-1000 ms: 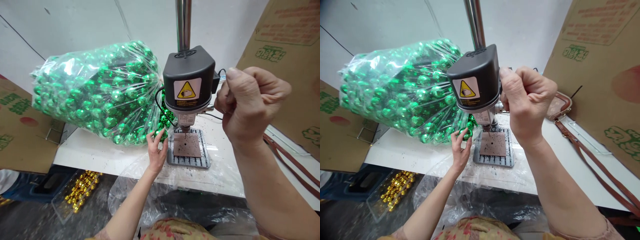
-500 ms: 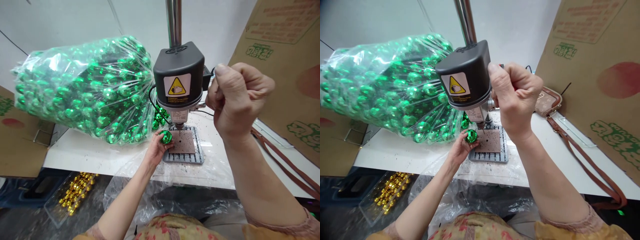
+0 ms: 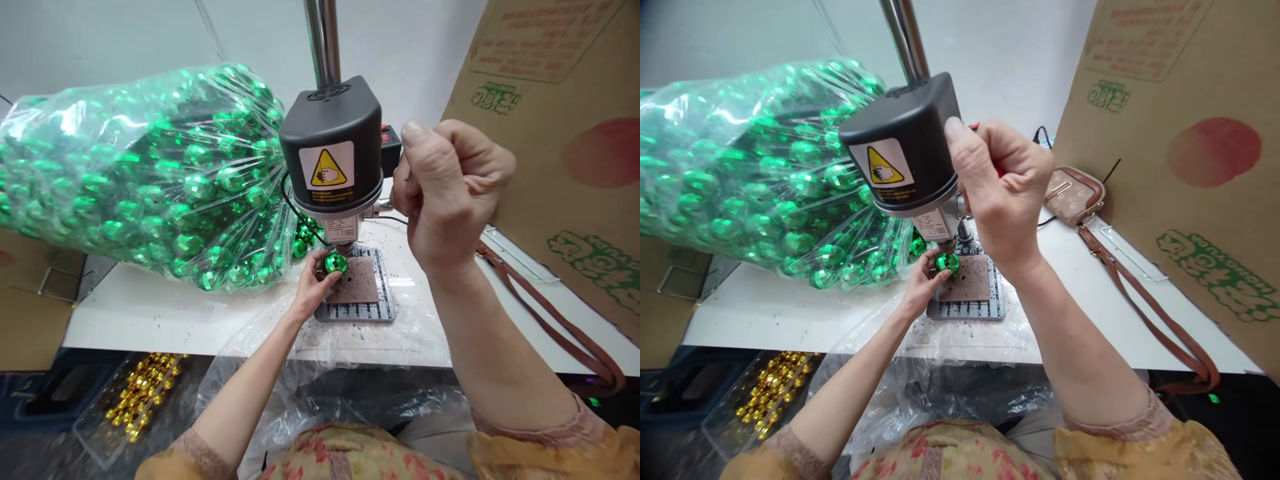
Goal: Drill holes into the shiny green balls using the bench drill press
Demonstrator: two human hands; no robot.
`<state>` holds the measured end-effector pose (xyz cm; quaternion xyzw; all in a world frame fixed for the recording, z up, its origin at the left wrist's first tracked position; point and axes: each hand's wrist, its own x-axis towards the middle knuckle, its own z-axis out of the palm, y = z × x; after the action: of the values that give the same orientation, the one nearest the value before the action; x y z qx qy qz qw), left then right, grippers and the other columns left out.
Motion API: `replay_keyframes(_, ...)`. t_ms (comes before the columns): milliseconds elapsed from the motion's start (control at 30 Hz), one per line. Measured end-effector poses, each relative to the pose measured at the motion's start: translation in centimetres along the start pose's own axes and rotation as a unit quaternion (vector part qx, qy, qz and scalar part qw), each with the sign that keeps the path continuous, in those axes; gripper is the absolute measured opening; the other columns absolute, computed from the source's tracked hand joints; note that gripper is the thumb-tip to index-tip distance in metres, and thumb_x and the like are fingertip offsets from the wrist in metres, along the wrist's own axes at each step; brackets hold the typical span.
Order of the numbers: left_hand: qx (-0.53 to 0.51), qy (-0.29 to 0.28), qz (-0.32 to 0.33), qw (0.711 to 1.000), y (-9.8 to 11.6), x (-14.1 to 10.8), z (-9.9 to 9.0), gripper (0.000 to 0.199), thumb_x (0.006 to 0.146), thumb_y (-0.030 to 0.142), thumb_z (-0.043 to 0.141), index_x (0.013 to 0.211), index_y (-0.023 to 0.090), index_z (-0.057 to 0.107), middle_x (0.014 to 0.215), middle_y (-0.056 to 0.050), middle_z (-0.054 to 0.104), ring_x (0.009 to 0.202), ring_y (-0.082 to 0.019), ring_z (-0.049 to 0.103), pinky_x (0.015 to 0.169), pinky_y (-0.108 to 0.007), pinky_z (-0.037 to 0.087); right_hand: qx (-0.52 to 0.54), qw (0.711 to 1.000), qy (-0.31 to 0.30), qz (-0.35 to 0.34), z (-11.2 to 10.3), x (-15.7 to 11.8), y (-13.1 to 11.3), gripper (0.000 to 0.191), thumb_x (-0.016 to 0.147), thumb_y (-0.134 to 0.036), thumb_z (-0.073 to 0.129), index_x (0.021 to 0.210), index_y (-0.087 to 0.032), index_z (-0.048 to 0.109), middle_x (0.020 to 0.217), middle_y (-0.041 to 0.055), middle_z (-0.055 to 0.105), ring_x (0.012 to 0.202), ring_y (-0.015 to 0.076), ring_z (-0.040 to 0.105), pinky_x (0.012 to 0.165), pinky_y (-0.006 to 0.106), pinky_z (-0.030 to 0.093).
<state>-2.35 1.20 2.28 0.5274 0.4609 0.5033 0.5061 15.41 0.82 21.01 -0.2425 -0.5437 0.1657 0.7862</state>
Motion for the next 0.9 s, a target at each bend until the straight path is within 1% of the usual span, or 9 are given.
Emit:
replay_keyframes(67, 0.026, -0.017, 0.018, 0.999, -0.3, 0.2, 0.1, 0.061, 0.075, 0.039, 0.085, 0.126, 0.02, 0.057, 0.121, -0.009, 0.071, 0.104, -0.021, 0.068, 0.09, -0.032, 0.053, -0.012, 1.0, -0.004, 0.004, 0.0, 0.0, 0.1, 0.053, 0.096, -0.037, 0.06, 0.056, -0.021, 0.029, 0.048, -0.0073, 0.032, 0.04, 0.0033, 0.028, 0.044, 0.024, 0.028)
replay_keyframes(167, 0.061, -0.018, 0.05, 0.997, -0.8, 0.4, 0.3, 0.059, 0.075, 0.04, 0.085, 0.125, 0.021, 0.06, 0.122, -0.009, 0.071, 0.105, -0.023, 0.068, 0.092, -0.034, 0.053, 0.0, 1.0, -0.005, -0.001, 0.0, 0.1, 0.6, 0.056, 0.093, -0.044, 0.063, 0.055, -0.022, 0.029, 0.047, -0.0065, 0.032, 0.041, 0.0045, 0.027, 0.042, 0.026, 0.027)
replay_keyframes(300, 0.084, -0.025, 0.071, 0.994, -1.5, 0.5, 0.4, 0.06, 0.076, 0.042, 0.085, 0.127, 0.022, 0.061, 0.125, -0.009, 0.07, 0.11, -0.026, 0.067, 0.097, -0.038, 0.052, 0.024, 1.0, -0.002, -0.008, -0.1, 0.2, 1.1, 0.056, 0.091, -0.044, 0.066, 0.055, -0.022, 0.029, 0.046, -0.0052, 0.031, 0.042, 0.0058, 0.026, 0.041, 0.029, 0.025)
replay_keyframes(500, 0.125, -0.025, 0.104, 0.986, -2.2, 0.3, 0.5, 0.058, 0.075, 0.038, 0.086, 0.126, 0.023, 0.062, 0.129, -0.009, 0.067, 0.122, -0.03, 0.061, 0.108, -0.044, 0.046, 0.001, 1.0, -0.018, -0.012, -0.3, 0.3, 1.1, 0.057, 0.093, -0.048, 0.063, 0.056, -0.022, 0.029, 0.048, -0.0046, 0.03, 0.044, 0.0062, 0.025, 0.041, 0.029, 0.026)
replay_keyframes(567, 0.142, -0.022, 0.113, 0.983, -2.2, 0.1, 0.6, 0.058, 0.076, 0.036, 0.086, 0.126, 0.024, 0.062, 0.128, -0.01, 0.066, 0.122, -0.031, 0.06, 0.11, -0.046, 0.044, -0.003, 1.0, -0.022, -0.013, -0.4, 0.3, 1.1, 0.056, 0.093, -0.047, 0.062, 0.056, -0.022, 0.028, 0.049, -0.0047, 0.03, 0.044, 0.0058, 0.026, 0.042, 0.029, 0.026)
replay_keyframes(667, 0.149, -0.026, 0.114, 0.982, -2.2, -0.5, 1.0, 0.056, 0.077, 0.035, 0.086, 0.126, 0.023, 0.061, 0.126, -0.01, 0.066, 0.12, -0.03, 0.061, 0.109, -0.047, 0.045, -0.008, 0.999, -0.027, -0.03, -0.5, 0.2, 1.2, 0.054, 0.096, -0.044, 0.059, 0.059, -0.021, 0.028, 0.051, -0.0047, 0.03, 0.045, 0.0048, 0.028, 0.043, 0.028, 0.027)
replay_keyframes(767, 0.14, -0.028, 0.108, 0.984, -2.0, -1.1, 1.6, 0.051, 0.081, 0.038, 0.083, 0.124, 0.023, 0.061, 0.128, -0.011, 0.064, 0.122, -0.03, 0.06, 0.109, -0.045, 0.046, -0.018, 0.998, -0.041, -0.046, -0.6, 0.1, 1.4, 0.051, 0.098, -0.043, 0.056, 0.062, -0.021, 0.027, 0.053, -0.0045, 0.031, 0.047, 0.0048, 0.033, 0.045, 0.027, 0.03)
replay_keyframes(833, 0.128, -0.021, 0.102, 0.986, -1.8, -1.3, 2.0, 0.048, 0.083, 0.04, 0.081, 0.122, 0.022, 0.06, 0.126, -0.011, 0.065, 0.12, -0.028, 0.061, 0.107, -0.044, 0.047, -0.021, 0.998, -0.04, -0.043, -0.7, 0.1, 1.5, 0.051, 0.098, -0.043, 0.056, 0.062, -0.021, 0.028, 0.053, -0.0043, 0.032, 0.047, 0.0054, 0.035, 0.046, 0.028, 0.031)
replay_keyframes(900, 0.11, -0.02, 0.098, 0.989, -1.7, -1.4, 2.3, 0.049, 0.083, 0.042, 0.081, 0.122, 0.022, 0.059, 0.124, -0.01, 0.065, 0.116, -0.026, 0.063, 0.104, -0.042, 0.049, -0.019, 0.999, -0.035, -0.032, -0.7, 0.1, 1.4, 0.051, 0.097, -0.041, 0.059, 0.06, -0.021, 0.028, 0.052, -0.0045, 0.032, 0.047, 0.0056, 0.034, 0.046, 0.028, 0.032)
